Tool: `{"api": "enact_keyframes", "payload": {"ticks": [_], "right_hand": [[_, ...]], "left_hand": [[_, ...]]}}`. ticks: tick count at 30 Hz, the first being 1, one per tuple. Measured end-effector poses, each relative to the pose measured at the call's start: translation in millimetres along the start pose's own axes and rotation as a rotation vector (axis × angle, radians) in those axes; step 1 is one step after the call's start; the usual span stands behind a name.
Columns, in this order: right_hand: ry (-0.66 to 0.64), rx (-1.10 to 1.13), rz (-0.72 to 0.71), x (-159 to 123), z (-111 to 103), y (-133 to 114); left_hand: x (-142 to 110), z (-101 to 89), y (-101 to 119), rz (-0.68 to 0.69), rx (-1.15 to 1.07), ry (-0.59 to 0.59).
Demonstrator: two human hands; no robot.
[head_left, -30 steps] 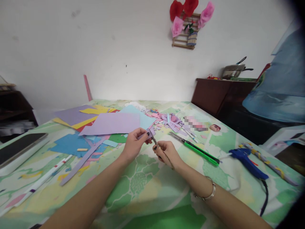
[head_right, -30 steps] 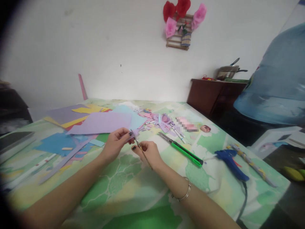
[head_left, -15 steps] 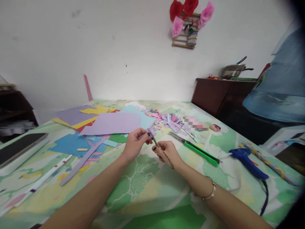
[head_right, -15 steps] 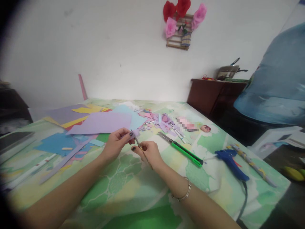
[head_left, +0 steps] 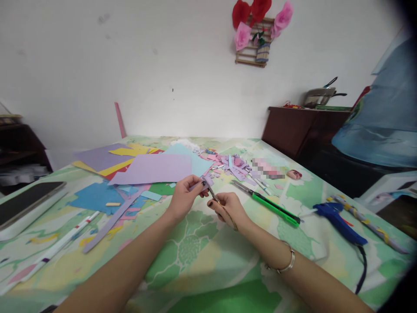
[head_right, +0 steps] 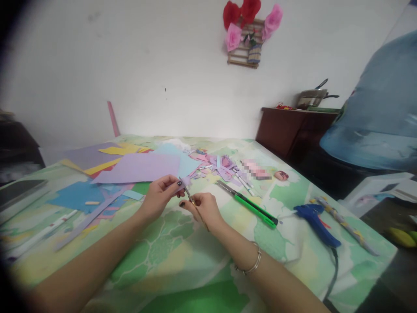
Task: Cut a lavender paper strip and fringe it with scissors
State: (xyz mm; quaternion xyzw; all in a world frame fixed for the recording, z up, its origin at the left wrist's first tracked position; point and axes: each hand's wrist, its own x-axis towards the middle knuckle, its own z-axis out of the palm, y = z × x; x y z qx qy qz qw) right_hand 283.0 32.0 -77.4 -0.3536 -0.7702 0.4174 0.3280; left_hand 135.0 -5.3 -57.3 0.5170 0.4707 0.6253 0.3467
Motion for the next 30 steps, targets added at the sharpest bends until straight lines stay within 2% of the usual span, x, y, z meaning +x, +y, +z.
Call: {"api": "enact_keyframes", "payload": {"ticks": [9, 22, 30], "right_hand": [[0.004, 0.000, 0.001, -0.3, 0.1, -0.4], [0.007, -0.024, -0.032, 0.2, 0.2, 2.4], [0.004, -0.007, 0.001, -0.4, -0.6, -0.2]], "left_hand": [[-0.3, -0.9, -4.7, -0.012, -0.124, -0.038], [-1.7, -0.2, -1.0, -0.025, -0.066, -0.037], [-2.2, 0.9, 0.3, -0.029, -0.067, -0.035]]}}
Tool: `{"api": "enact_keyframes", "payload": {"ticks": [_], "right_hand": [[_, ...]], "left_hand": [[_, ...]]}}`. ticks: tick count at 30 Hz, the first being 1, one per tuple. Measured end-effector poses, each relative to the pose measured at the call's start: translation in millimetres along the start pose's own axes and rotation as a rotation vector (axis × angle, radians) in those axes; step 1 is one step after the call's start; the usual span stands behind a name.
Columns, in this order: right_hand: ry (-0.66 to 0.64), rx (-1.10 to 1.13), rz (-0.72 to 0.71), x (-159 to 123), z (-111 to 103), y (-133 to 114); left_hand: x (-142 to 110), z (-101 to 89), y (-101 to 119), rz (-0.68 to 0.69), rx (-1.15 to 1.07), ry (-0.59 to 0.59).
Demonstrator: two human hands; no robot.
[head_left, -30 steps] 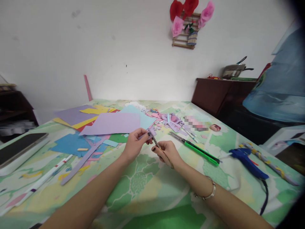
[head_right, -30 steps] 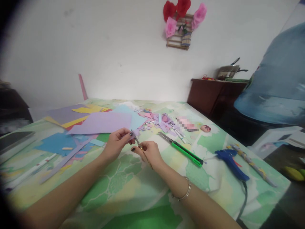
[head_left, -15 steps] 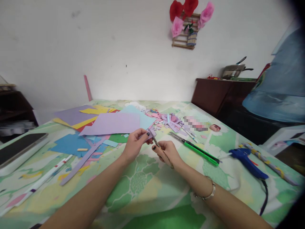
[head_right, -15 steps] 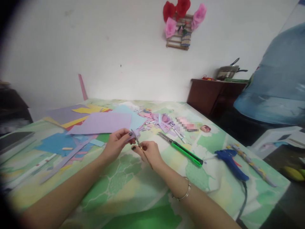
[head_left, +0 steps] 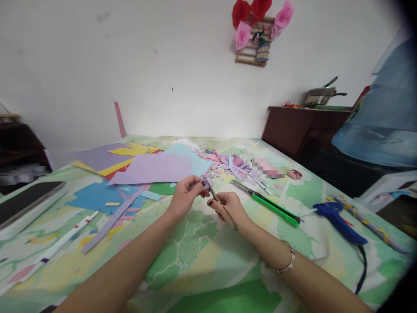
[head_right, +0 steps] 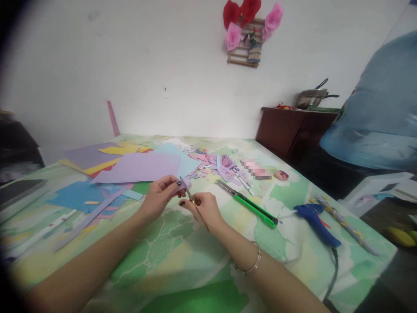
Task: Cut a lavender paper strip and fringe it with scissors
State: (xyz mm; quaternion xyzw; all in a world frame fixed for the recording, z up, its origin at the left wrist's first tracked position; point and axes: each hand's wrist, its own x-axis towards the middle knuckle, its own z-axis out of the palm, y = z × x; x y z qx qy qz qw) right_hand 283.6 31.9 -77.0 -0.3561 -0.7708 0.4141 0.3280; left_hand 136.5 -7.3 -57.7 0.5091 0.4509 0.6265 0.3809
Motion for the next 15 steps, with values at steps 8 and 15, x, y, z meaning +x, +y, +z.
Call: {"api": "enact_keyframes", "payload": {"ticks": [8, 15], "right_hand": [[-0.050, 0.120, -0.009, -1.5, 2.8, 3.1], [-0.082, 0.184, -0.027, -2.0, 3.6, 7.0]], "left_hand": [[0.0, 0.1, 0.2, 0.003, -0.004, 0.026], [1.0, -0.6, 0.1, 0.015, -0.006, 0.049]]}}
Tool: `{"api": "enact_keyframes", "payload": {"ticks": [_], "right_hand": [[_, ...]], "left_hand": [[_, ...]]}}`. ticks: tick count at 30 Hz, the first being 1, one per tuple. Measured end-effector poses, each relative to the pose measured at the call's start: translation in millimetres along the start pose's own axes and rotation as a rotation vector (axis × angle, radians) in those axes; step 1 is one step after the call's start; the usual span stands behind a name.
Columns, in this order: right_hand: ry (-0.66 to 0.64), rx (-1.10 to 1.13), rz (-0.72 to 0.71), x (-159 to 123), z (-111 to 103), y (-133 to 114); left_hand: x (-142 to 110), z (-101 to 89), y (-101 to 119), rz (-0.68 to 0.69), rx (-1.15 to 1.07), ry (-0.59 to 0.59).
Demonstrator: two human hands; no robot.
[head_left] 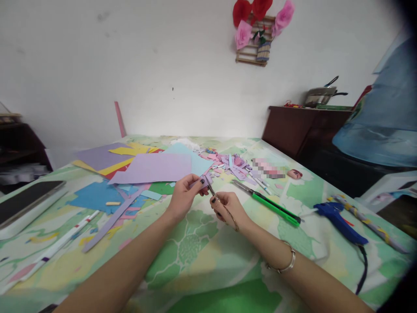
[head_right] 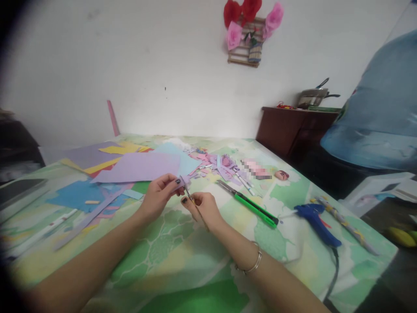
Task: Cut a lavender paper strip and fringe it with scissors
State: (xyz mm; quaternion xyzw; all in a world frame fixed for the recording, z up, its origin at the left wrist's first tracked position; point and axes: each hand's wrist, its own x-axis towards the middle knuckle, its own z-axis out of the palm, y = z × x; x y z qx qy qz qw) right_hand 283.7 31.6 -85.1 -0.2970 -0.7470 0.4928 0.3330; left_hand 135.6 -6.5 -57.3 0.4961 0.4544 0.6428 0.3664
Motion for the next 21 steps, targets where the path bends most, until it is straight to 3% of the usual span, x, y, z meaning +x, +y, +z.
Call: {"api": "enact_keyframes", "payload": {"ticks": [21], "right_hand": [[0.069, -0.108, 0.052, 1.6, -0.5, -8.0]], "left_hand": [[-1.1, 1.0, -0.2, -0.027, 0.002, -0.002]]}}
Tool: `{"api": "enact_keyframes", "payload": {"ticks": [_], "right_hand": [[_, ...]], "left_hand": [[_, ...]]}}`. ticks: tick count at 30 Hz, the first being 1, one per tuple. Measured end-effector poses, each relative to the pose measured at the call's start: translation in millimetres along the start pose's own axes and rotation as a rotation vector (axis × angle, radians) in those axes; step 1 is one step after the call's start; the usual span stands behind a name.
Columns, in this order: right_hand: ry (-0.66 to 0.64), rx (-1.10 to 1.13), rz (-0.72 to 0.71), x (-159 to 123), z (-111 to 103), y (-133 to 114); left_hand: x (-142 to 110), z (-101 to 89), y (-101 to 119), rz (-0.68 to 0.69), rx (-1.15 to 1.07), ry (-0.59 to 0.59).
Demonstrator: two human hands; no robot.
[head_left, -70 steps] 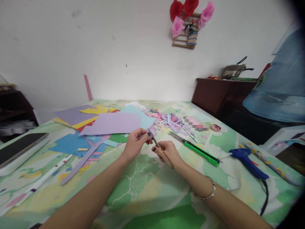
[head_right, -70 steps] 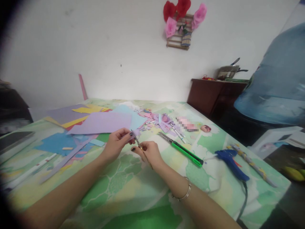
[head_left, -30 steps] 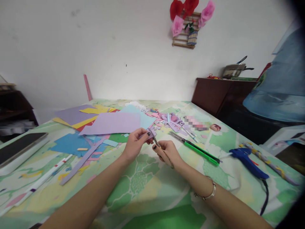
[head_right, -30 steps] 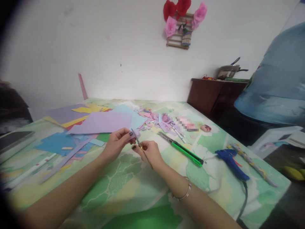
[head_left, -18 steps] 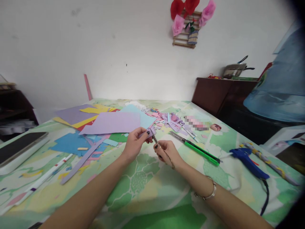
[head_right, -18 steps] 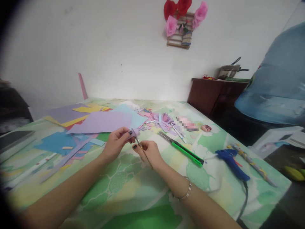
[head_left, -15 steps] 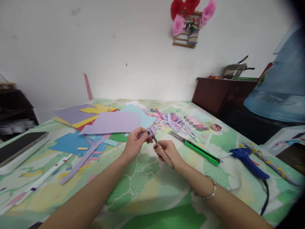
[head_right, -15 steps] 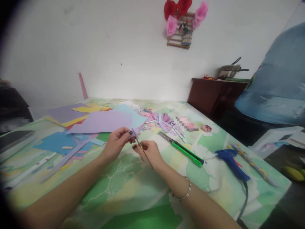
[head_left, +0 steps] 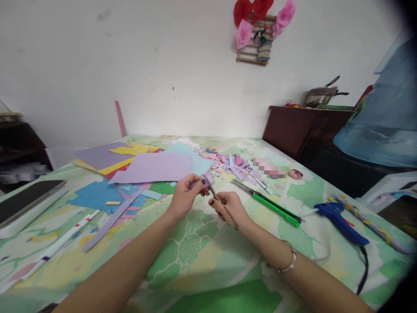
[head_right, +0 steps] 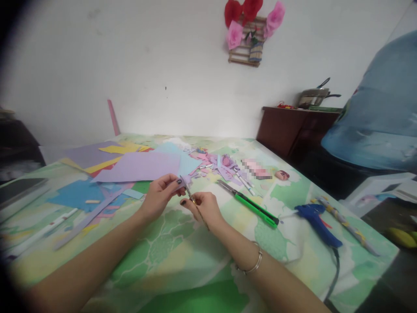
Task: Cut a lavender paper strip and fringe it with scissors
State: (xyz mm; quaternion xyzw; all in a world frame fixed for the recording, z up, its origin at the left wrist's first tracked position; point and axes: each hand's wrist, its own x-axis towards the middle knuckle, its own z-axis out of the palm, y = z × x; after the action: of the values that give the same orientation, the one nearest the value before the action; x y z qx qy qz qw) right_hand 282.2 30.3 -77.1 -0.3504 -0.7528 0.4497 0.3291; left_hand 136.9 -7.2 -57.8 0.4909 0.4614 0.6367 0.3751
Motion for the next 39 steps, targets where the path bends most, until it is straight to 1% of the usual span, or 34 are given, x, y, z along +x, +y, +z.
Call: {"api": "enact_keyframes", "payload": {"ticks": [13, 19, 24, 29, 39], "right_hand": [[-0.002, -0.003, 0.012, -0.3, -0.7, 0.1], [-0.050, 0.050, -0.044, -0.8, 0.9, 5.5], [-0.071, 0.095, -0.047, -1.0, 1.3, 8.9], [-0.060, 0.064, -0.054, -0.3, 1.0, 7.9], [-0.036, 0.012, -0.033, 0.4, 1.3, 5.9]], "left_hand": [[1.1, -0.5, -1.6, 0.013, -0.010, -0.011], [1.5, -0.5, -1.3, 0.029, -0.004, -0.005], [0.9, 0.1, 0.9, 0.039, 0.017, 0.005], [0.5, -0.4, 2.3, 0.042, 0.039, 0.024], [1.1, -1.4, -1.0, 0.034, 0.030, 0.013]]}}
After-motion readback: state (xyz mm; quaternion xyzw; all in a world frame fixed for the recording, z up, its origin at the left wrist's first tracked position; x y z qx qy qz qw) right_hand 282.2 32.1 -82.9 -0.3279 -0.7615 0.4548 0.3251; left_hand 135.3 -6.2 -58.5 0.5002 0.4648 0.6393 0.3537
